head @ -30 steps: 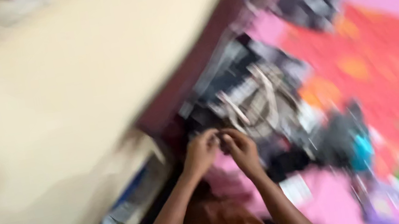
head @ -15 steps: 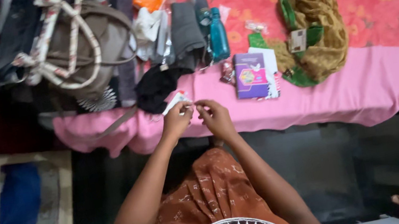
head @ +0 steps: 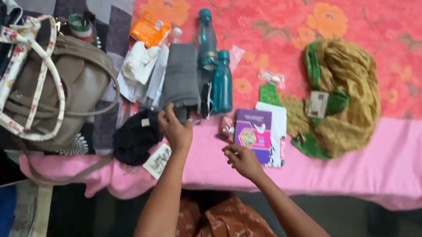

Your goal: The person organizes various items on a bed and a shelf. They fold a grey pouch, place a white cloth into a plastic bag, and arrange small boxes, papers, and a water bottle on the surfaces.

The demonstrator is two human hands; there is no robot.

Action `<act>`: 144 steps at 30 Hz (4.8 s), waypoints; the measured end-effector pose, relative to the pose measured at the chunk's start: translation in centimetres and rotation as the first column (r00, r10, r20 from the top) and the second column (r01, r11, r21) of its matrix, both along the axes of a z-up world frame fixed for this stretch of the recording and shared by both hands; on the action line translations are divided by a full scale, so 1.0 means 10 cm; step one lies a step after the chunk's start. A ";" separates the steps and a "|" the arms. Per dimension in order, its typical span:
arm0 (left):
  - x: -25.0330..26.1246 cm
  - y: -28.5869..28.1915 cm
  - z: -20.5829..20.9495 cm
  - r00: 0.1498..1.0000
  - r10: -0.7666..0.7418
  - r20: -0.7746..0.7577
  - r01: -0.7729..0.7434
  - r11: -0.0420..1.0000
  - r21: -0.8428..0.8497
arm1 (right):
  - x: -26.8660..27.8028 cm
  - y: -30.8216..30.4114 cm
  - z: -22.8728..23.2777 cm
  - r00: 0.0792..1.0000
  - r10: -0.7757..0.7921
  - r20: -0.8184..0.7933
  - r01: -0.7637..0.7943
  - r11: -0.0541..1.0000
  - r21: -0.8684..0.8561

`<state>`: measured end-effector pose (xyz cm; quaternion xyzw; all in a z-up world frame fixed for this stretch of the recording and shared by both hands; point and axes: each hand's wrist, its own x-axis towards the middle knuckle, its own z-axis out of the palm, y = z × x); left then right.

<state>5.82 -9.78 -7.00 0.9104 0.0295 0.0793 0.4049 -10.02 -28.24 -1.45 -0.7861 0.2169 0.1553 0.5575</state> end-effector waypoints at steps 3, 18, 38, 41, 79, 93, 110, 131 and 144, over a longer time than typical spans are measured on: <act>0.32 0.09 0.14 0.987 0.051 -0.154 -0.027 0.988 0.155 | 0.18 -0.02 0.09 0.997 0.072 -0.019 -0.073 0.996 -0.059; 0.49 -0.44 1.97 0.904 -0.227 0.362 0.288 0.950 -0.122 | 0.96 -0.27 0.76 0.950 -0.312 0.016 0.237 0.754 0.613; 0.01 -0.23 0.10 0.635 -0.350 -0.689 -0.436 0.574 -0.693 | 0.92 -1.04 1.37 0.924 -0.382 0.032 0.219 0.595 0.773; 0.02 -0.44 0.38 0.629 -0.644 -0.436 -0.386 0.228 -0.894 | 0.90 -1.50 1.14 0.924 -0.380 0.037 0.166 0.488 0.857; 0.12 0.89 3.40 0.916 -0.271 0.297 0.384 0.367 -0.848 | 1.66 0.64 2.35 0.888 -0.335 0.315 -0.039 0.628 0.777; 0.00 2.17 2.89 0.812 -0.542 0.216 0.516 0.493 -0.701 | 1.34 0.66 2.66 0.931 -0.234 0.279 -0.113 0.543 0.832; -0.21 2.47 3.23 0.857 -0.443 0.263 0.513 0.780 -0.359 | 1.14 1.60 2.38 0.760 0.259 0.596 0.026 0.904 -0.427; -0.40 3.44 2.62 0.725 -0.610 -0.318 0.472 0.778 -0.416 | 2.19 0.31 4.59 0.282 0.547 0.788 0.434 0.660 -0.613; -0.40 2.60 4.11 0.641 -0.412 0.648 0.613 0.782 -0.110 | 2.64 1.02 3.66 0.426 0.651 0.628 -0.360 0.759 -0.542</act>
